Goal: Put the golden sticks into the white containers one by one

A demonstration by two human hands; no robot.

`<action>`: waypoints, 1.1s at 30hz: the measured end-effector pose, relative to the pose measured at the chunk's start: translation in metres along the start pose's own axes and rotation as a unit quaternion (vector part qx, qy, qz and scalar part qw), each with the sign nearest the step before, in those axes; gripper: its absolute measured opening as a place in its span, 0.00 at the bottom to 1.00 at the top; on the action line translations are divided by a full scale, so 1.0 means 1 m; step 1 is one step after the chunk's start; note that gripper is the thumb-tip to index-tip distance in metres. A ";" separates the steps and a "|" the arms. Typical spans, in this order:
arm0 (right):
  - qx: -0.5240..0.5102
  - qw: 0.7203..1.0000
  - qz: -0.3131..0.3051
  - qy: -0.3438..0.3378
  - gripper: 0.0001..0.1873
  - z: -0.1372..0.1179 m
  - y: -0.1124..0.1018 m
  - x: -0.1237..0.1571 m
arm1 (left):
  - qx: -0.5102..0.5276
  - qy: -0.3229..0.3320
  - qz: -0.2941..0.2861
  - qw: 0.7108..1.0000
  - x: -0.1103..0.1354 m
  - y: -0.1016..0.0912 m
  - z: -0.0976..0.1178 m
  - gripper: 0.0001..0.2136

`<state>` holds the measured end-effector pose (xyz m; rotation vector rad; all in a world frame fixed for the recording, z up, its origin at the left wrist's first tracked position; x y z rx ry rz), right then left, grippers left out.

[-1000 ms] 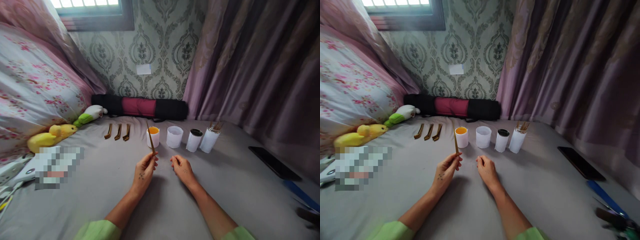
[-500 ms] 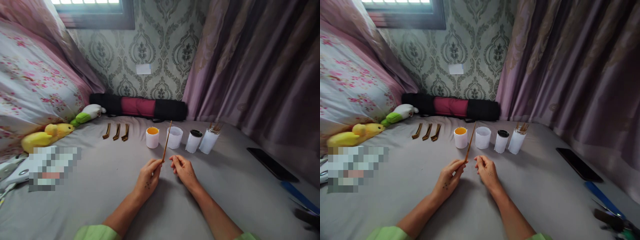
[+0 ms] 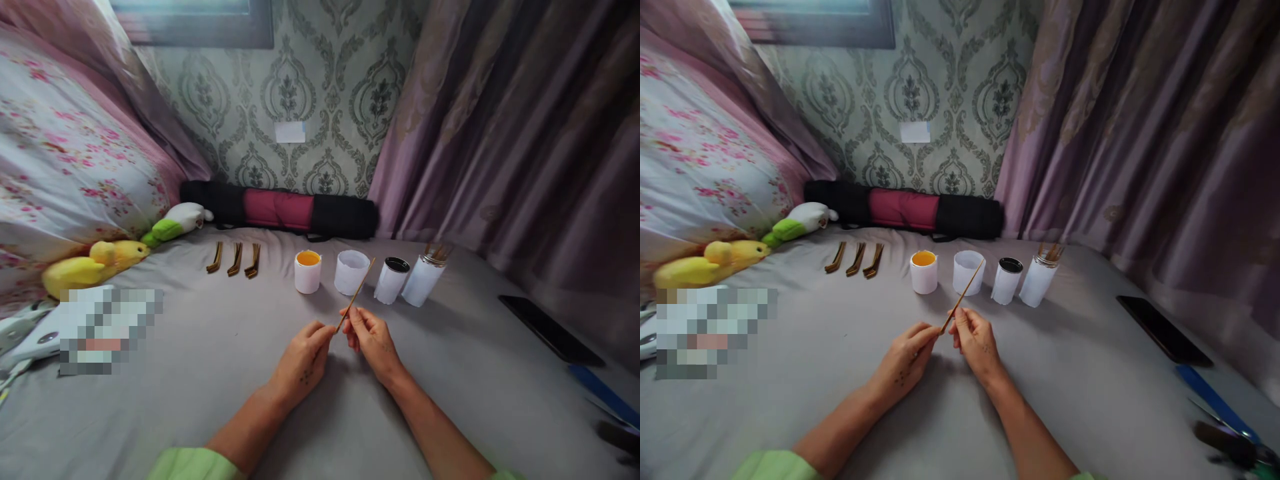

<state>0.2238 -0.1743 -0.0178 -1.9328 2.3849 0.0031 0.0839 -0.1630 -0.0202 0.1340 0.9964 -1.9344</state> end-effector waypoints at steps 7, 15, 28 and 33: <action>-0.011 1.000 0.011 0.022 0.23 0.000 -0.001 0.000 | -0.038 0.010 -0.038 0.999 0.001 0.000 0.002 0.14; -0.003 0.998 0.012 0.054 0.22 0.007 0.000 -0.002 | -0.068 0.002 -0.062 0.996 0.003 0.001 -0.001 0.13; -0.021 0.997 0.002 0.070 0.22 0.011 0.000 -0.002 | -0.039 -0.016 -0.059 0.997 0.002 0.002 -0.002 0.12; -0.017 0.997 -0.007 0.070 0.22 0.011 -0.002 -0.002 | -0.003 -0.023 -0.044 0.999 0.001 0.001 0.000 0.13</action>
Point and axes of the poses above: each hand's wrist, its own x-axis away from the middle knuckle, its own y-axis out of the palm, z = x × y, the point moved 3 cm from there along -x, towards the middle knuckle, and after that the axes turned 3 degrees about y, right-handed, at the moved point
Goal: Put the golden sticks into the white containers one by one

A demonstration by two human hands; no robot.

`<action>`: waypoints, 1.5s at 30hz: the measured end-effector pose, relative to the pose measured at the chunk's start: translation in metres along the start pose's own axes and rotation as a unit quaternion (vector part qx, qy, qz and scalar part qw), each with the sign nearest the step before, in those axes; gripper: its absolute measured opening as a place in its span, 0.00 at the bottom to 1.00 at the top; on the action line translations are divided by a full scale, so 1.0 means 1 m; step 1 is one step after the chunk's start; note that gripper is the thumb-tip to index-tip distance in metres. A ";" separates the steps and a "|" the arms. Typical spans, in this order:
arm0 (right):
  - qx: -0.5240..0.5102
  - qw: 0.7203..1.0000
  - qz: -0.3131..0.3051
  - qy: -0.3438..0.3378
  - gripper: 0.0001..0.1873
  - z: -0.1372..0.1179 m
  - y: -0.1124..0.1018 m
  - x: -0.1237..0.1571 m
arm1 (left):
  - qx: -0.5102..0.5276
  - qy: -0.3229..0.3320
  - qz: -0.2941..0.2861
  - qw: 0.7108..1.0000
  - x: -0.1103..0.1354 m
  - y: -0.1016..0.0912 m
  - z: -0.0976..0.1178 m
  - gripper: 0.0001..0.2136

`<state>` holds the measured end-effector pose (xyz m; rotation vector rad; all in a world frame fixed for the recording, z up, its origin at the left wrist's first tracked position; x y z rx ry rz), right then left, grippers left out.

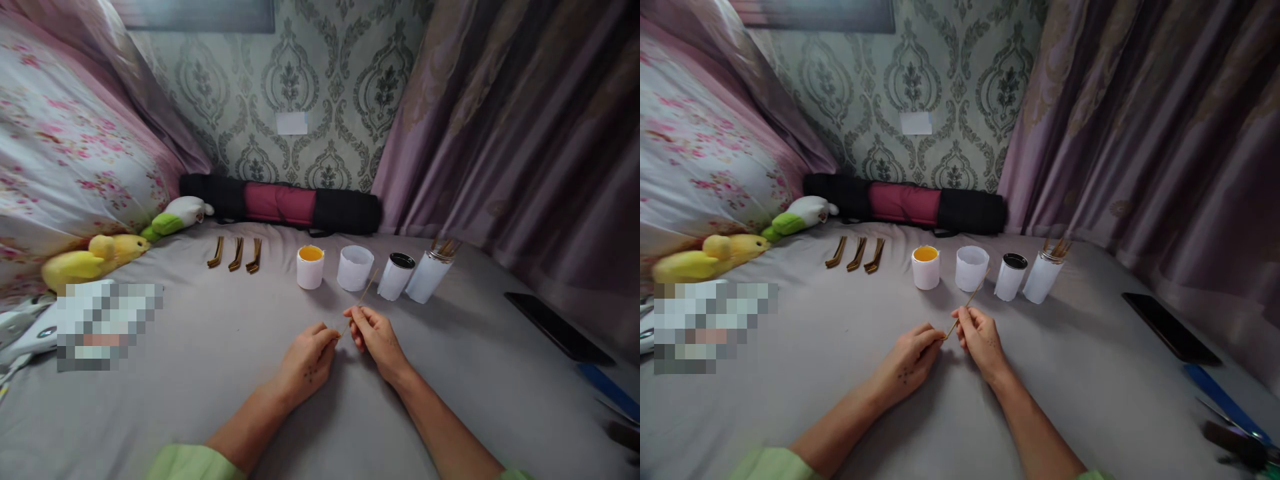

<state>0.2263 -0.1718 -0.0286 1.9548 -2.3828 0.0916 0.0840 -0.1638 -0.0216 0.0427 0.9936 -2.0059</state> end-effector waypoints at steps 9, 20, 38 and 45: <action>-0.003 1.000 -0.009 0.005 0.20 -0.001 -0.001 0.000 | 0.034 -0.041 -0.009 0.999 -0.001 -0.001 0.002 0.12; 0.017 1.000 -0.003 -0.005 0.19 -0.006 0.000 0.001 | 0.123 -0.103 0.005 0.987 -0.001 -0.002 0.001 0.13; 0.053 0.995 0.021 -0.086 0.16 -0.005 -0.002 0.001 | 0.372 -0.269 0.005 0.888 -0.003 0.007 -0.016 0.19; 0.048 0.994 0.020 -0.093 0.16 -0.004 -0.002 0.001 | 0.464 -0.297 0.034 0.834 -0.003 0.005 -0.018 0.15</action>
Point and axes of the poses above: each hand's wrist, its own x-axis away from the middle knuckle, its own y-axis out of the palm, z = x × y, the point moved 3 cm from there along -x, towards the middle knuckle, and after that the axes turned 3 degrees about y, right-handed, at the moved point
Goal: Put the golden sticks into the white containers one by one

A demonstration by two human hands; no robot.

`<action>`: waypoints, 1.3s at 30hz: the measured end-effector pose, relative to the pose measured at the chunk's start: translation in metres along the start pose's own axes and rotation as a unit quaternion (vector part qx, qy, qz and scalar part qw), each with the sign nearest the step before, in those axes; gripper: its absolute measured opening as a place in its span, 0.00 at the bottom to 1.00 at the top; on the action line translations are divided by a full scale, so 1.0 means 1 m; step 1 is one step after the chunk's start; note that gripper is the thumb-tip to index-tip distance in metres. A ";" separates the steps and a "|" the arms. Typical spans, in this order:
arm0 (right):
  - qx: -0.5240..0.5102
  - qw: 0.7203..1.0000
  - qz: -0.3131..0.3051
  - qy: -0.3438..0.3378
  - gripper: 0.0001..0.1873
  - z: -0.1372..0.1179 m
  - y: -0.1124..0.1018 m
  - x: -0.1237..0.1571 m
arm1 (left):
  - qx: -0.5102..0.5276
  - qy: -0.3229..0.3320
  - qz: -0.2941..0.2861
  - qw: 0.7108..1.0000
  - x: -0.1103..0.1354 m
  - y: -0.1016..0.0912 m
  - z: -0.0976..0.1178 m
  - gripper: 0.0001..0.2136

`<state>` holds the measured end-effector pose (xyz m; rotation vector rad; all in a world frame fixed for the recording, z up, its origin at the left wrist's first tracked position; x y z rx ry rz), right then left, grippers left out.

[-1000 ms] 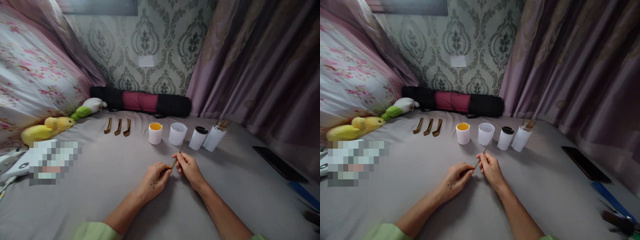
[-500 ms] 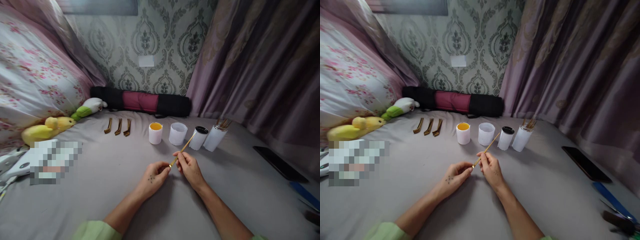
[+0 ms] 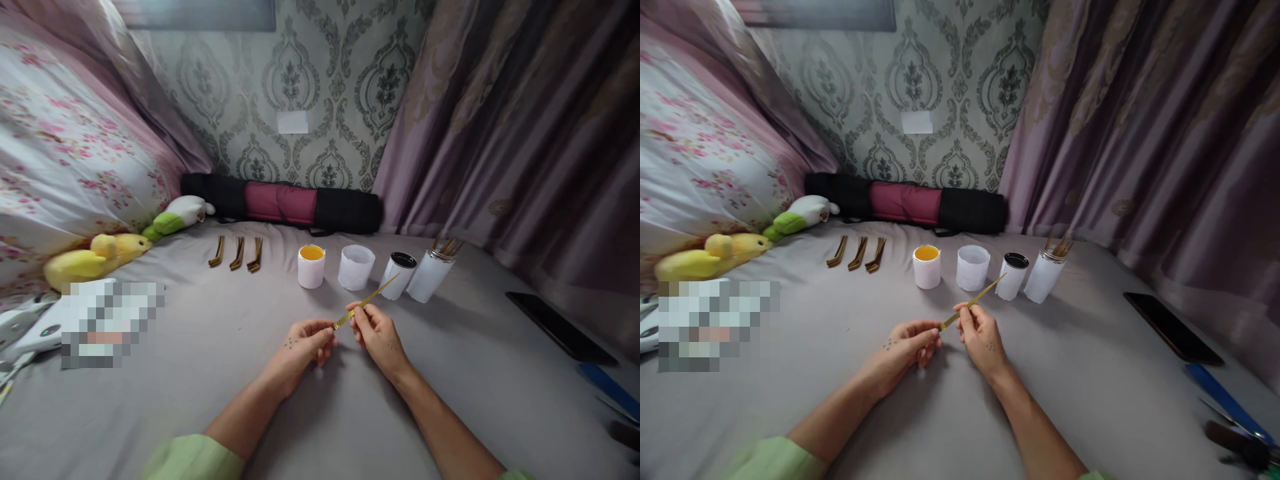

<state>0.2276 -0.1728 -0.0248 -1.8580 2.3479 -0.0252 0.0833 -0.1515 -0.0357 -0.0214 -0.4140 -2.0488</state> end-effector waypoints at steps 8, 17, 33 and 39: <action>-0.002 1.000 0.000 0.005 0.15 0.000 0.001 0.000 | 0.089 -0.027 0.016 0.996 0.000 -0.001 0.001 0.14; -0.013 0.999 0.010 0.029 0.16 0.001 -0.001 -0.001 | 0.110 -0.035 0.022 0.993 -0.001 -0.003 0.001 0.13; -0.070 0.994 0.057 0.053 0.20 0.004 -0.010 -0.005 | 0.105 -0.046 0.056 0.992 0.000 -0.004 0.003 0.11; -0.107 0.988 0.086 0.063 0.19 0.004 -0.017 -0.007 | 0.101 -0.051 0.071 0.991 0.001 -0.004 0.003 0.11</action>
Point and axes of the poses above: each hand's wrist, its own x-axis away from the middle knuckle, its own y-axis out of the palm, z = x × y, the point moved 3 cm from there along -x, towards the middle knuckle, and after that the axes turned 3 degrees about y, right-handed, at the moved point
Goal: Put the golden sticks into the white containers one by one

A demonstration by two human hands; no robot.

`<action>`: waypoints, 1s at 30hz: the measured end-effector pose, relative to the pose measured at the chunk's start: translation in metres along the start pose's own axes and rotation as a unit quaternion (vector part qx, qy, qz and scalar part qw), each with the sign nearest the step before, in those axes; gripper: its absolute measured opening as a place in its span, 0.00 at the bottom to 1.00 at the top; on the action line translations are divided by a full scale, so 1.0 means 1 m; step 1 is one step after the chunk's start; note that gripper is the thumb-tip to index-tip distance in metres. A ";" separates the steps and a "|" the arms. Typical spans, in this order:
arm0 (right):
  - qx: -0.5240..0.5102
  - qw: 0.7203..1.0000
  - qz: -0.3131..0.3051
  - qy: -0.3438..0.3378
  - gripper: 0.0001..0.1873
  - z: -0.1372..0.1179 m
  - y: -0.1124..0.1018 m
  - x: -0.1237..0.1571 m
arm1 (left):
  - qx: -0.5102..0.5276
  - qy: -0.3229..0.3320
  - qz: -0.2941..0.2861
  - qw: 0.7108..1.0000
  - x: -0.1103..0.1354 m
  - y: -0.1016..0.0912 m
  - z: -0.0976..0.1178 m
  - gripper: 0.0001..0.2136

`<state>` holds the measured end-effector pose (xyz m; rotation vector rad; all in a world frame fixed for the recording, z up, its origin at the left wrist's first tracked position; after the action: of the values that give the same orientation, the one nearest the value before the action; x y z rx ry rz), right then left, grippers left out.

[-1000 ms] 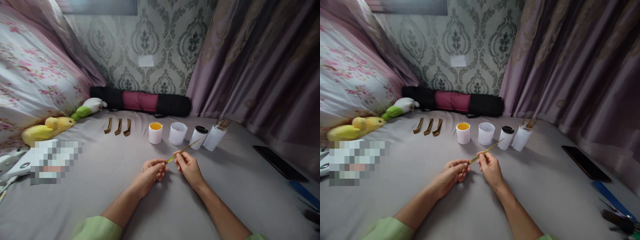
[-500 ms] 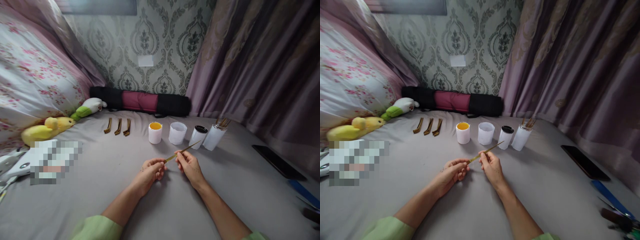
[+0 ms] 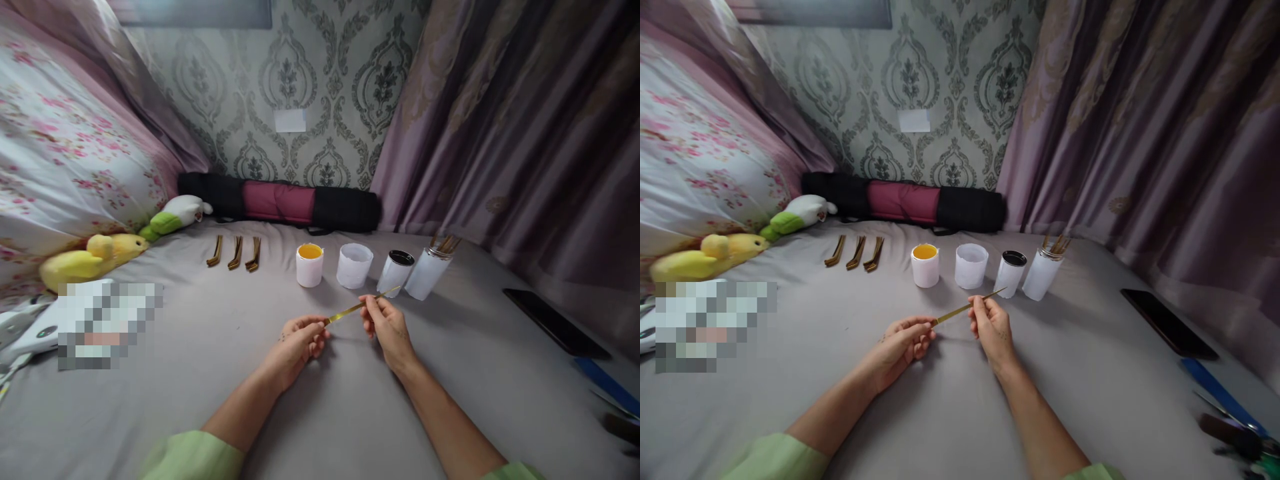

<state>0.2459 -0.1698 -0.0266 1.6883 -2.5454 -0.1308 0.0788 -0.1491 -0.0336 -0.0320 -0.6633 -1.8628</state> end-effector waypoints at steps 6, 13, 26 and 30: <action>-0.023 0.999 0.024 0.005 0.18 -0.003 -0.005 -0.003 | 0.005 0.005 -0.009 1.000 -0.001 -0.001 -0.001 0.10; -0.047 0.997 0.053 0.004 0.18 -0.009 -0.012 -0.005 | 0.012 -0.009 0.009 1.000 0.000 -0.001 0.001 0.09; -0.052 0.996 0.078 -0.013 0.18 -0.015 -0.017 -0.005 | 0.021 0.004 -0.001 1.000 -0.002 -0.004 -0.001 0.08; -0.052 0.995 0.088 -0.021 0.17 -0.018 -0.021 -0.004 | 0.023 0.000 -0.002 1.000 -0.002 -0.004 -0.001 0.08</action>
<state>0.2685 -0.1743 -0.0115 1.4323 -2.6531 -0.2844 0.0760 -0.1472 -0.0369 -0.0019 -0.7062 -1.8502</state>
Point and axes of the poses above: each hand's wrist, its own x-axis away from the middle knuckle, its own y-axis out of the palm, z = x × y, the point moved 3 cm from there along -x, towards the middle knuckle, and after that the axes turned 3 degrees about y, right-handed, at the moved point
